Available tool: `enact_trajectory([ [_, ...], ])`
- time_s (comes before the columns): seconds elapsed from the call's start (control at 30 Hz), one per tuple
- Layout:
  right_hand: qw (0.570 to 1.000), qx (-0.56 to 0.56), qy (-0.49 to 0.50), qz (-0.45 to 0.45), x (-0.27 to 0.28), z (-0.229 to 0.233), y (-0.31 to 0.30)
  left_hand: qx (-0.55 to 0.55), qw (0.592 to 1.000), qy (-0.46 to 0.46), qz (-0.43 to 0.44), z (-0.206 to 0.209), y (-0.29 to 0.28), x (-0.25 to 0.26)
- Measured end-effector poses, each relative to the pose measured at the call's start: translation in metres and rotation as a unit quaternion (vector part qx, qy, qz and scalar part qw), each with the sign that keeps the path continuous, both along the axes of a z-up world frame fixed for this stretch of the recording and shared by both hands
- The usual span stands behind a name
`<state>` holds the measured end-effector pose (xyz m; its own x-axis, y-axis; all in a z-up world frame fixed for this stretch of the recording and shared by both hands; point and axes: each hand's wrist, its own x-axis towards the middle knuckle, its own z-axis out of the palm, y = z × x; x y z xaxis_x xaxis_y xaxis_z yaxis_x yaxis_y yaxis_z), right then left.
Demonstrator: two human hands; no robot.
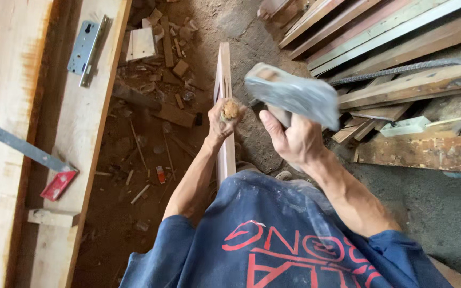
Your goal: The person uses a small axe to repeatedly strike a wooden mallet held against a long plank, chipping away material along a marked line. The plank remains stationary on the floor while the person stands and works from above.
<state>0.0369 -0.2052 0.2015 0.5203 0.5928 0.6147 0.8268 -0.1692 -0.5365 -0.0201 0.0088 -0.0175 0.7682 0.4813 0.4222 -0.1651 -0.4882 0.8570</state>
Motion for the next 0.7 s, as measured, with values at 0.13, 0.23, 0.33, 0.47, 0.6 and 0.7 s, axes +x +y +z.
enact_trajectory([
  [0.13, 0.964, -0.154, 0.205, 0.074, -0.035, -0.02, 0.027, 0.083, 0.988, -0.127, -0.032, -0.006, -0.014, -0.014],
  [0.23, 0.909, -0.346, 0.224, 0.051, -0.036, -0.03, 0.028, 0.02, 0.997, -0.075, -0.002, -0.009, -0.019, -0.013],
  [0.33, 0.874, -0.386, 0.293, 0.03, -0.015, -0.029, 0.016, -0.131, 0.989, -0.036, -0.066, -0.013, -0.008, 0.002],
  [0.47, 0.974, -0.179, 0.141, 0.006, 0.007, -0.024, 0.013, -0.058, 0.995, 0.073, 0.027, -0.007, 0.009, 0.029],
  [0.6, 0.929, -0.28, 0.234, -0.063, 0.004, -0.043, 0.034, -0.152, 0.983, 0.103, 0.0, 0.007, 0.01, 0.021],
  [0.7, 0.86, -0.399, 0.315, -0.045, -0.003, -0.068, 0.045, -0.092, 0.995, 0.005, -0.028, 0.01, -0.008, 0.008],
])
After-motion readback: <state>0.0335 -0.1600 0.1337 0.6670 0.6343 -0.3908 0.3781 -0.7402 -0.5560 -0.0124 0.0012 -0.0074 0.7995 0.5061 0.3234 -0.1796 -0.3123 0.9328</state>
